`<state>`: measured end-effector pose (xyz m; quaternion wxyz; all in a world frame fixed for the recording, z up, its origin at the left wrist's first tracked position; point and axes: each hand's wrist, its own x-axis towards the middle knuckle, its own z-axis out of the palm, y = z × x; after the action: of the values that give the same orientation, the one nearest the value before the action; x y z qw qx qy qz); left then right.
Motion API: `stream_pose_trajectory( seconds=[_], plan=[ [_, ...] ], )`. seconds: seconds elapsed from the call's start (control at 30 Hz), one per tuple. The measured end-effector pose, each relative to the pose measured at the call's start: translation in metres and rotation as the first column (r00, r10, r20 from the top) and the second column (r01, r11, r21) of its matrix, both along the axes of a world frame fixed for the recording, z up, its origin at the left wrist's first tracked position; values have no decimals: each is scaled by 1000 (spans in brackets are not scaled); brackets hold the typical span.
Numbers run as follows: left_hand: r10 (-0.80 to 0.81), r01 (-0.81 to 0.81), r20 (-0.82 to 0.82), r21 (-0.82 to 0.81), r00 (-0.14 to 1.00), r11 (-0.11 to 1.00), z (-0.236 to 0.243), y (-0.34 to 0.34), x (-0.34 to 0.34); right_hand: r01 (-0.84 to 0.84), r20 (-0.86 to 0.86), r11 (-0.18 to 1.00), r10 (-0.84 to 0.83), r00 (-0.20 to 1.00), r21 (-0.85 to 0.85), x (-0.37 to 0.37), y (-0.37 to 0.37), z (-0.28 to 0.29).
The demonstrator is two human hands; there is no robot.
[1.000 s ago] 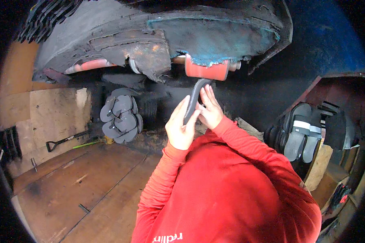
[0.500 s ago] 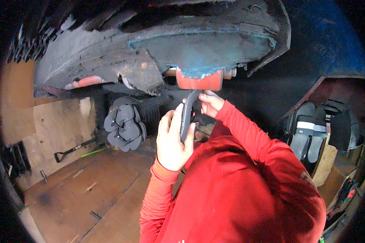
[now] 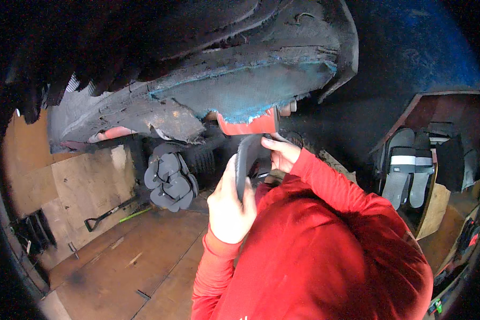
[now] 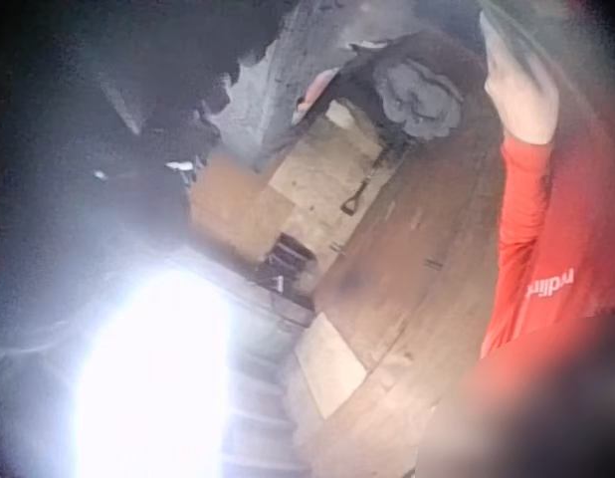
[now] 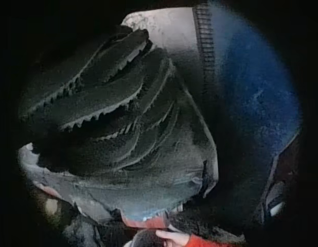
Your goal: The person repeatedly presses the sole of a black sandal against a rotating red grinding wheel to smooth its surface. After each sandal is processed, it is placed on a growing stack of finished sandals on a nearby table.
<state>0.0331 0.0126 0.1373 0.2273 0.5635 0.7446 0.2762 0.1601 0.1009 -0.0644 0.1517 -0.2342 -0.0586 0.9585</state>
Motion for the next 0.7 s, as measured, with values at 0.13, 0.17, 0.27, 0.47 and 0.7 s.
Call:
stream_pose_trajectory(
  seconds=[0.13, 0.17, 0.27, 0.47, 0.7],
  plan=[
    [-45, 52, 69, -93, 997, 994, -9, 21, 1, -43, 158, 981, 74, 985, -188, 12, 7, 12],
    [-1, 8, 72, -94, 997, 995, -9, 21, 1, -42, 204, 991, 68, 977, -126, 12, 9, 17],
    [48, -43, 66, -78, 997, 996, 6, -3, 0, -48, 85, 998, 44, 995, 51, 4, 13, 37],
    [75, -73, 56, -24, 996, 997, 30, -33, 0, 9, 38, 987, -16, 999, 161, -5, 3, 65],
    [32, -37, 79, 64, 996, 997, 7, -10, -2, 57, 140, 980, -84, 987, 188, -1, 10, 58]
  ],
)
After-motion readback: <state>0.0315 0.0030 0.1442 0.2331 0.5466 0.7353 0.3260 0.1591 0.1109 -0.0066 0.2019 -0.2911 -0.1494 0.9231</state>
